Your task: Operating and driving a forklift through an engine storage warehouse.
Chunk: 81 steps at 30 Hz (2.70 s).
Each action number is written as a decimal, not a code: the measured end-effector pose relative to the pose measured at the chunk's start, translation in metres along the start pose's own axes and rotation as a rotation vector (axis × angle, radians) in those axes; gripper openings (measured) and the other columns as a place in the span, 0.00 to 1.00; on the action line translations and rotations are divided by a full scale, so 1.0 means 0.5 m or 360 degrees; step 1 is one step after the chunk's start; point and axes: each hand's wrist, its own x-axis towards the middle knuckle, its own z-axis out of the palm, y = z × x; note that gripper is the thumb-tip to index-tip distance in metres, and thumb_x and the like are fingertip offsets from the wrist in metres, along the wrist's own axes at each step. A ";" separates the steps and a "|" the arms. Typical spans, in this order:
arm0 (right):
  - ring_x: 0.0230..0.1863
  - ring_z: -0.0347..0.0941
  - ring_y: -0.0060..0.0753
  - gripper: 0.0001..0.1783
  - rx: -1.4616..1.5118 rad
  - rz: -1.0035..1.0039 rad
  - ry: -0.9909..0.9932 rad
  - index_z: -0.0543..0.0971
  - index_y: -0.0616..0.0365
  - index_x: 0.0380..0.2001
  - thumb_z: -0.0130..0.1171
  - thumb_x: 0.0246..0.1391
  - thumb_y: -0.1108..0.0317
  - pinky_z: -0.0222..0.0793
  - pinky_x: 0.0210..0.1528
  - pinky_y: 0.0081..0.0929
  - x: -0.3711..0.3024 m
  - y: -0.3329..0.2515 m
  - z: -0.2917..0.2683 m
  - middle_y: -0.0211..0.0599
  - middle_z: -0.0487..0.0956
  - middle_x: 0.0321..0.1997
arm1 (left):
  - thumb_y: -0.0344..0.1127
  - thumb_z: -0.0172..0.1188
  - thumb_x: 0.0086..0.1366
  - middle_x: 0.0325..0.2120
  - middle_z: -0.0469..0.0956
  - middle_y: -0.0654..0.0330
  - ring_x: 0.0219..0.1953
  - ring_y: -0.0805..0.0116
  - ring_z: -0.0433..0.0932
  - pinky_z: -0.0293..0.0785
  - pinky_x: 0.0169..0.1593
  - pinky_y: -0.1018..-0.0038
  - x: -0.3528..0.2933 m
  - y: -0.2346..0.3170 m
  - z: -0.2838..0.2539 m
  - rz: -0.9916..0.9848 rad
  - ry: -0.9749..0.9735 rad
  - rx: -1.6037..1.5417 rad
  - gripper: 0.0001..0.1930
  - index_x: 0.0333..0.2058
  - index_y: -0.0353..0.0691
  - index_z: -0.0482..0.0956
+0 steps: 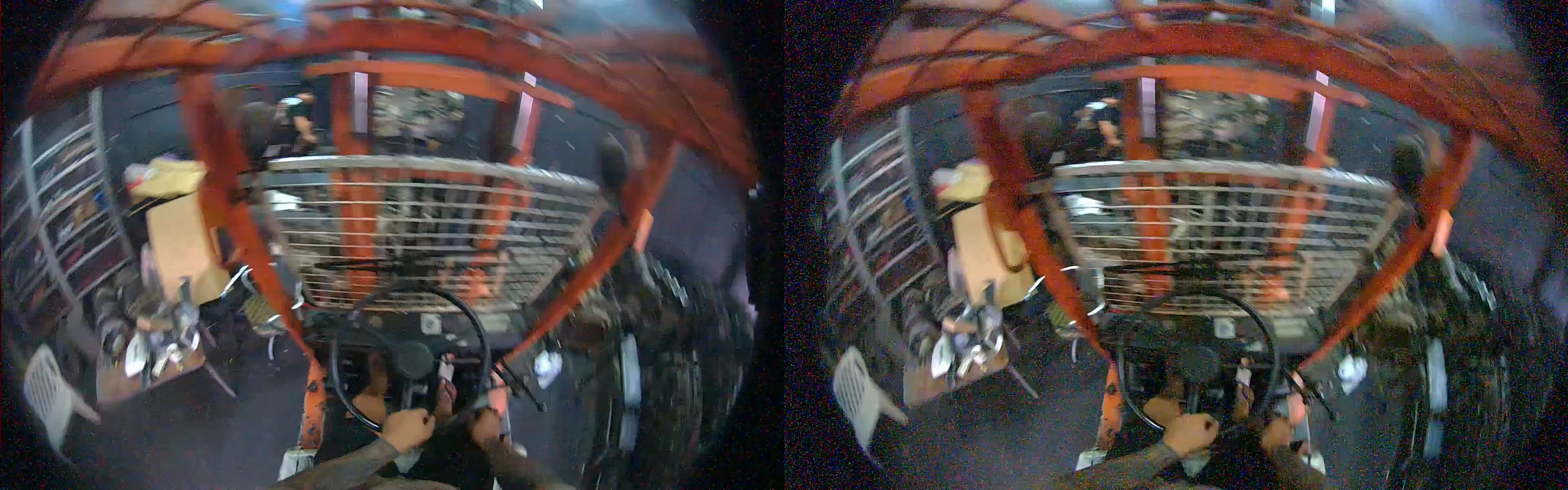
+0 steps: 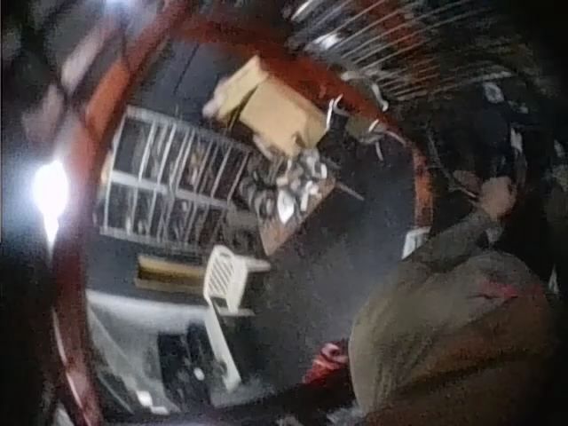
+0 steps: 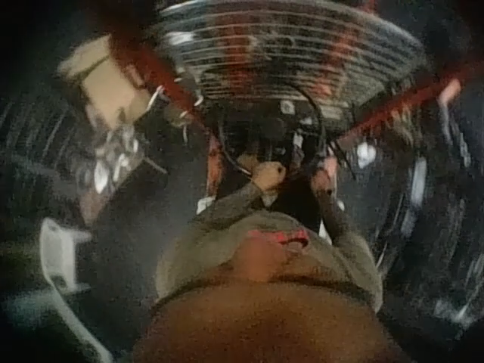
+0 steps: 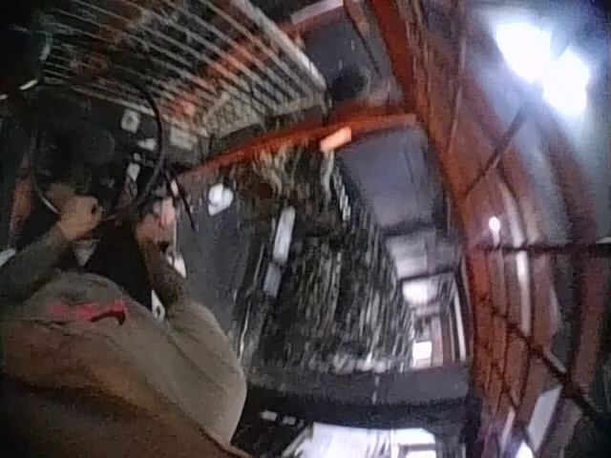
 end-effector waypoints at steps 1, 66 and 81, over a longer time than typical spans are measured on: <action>0.46 0.82 0.60 0.25 0.0350 -0.0734 -0.0654 0.86 0.60 0.39 0.66 0.54 0.46 0.76 0.49 0.57 -0.048 -0.086 -0.206 0.54 0.85 0.42 | 0.52 0.56 0.68 0.32 0.86 0.45 0.36 0.38 0.84 0.80 0.42 0.46 -0.024 -0.029 -0.011 -0.0186 0.0026 0.0033 0.19 0.35 0.43 0.87; 0.54 0.78 0.60 0.18 0.0650 -0.0634 -0.0484 0.78 0.41 0.54 0.49 0.65 0.56 0.71 0.55 0.62 -0.052 -0.171 -0.380 0.46 0.84 0.50 | 0.46 0.64 0.66 0.26 0.85 0.47 0.31 0.44 0.85 0.79 0.37 0.53 0.000 -0.004 0.038 0.0083 0.0260 0.0307 0.16 0.31 0.38 0.88; 0.65 0.73 0.49 0.27 0.0491 -0.0605 -0.0504 0.72 0.50 0.64 0.53 0.64 0.55 0.68 0.58 0.56 -0.059 -0.176 -0.348 0.41 0.78 0.65 | 0.45 0.63 0.65 0.26 0.84 0.47 0.32 0.44 0.85 0.79 0.38 0.54 0.010 0.027 0.035 -0.0032 0.0141 0.0550 0.15 0.30 0.37 0.87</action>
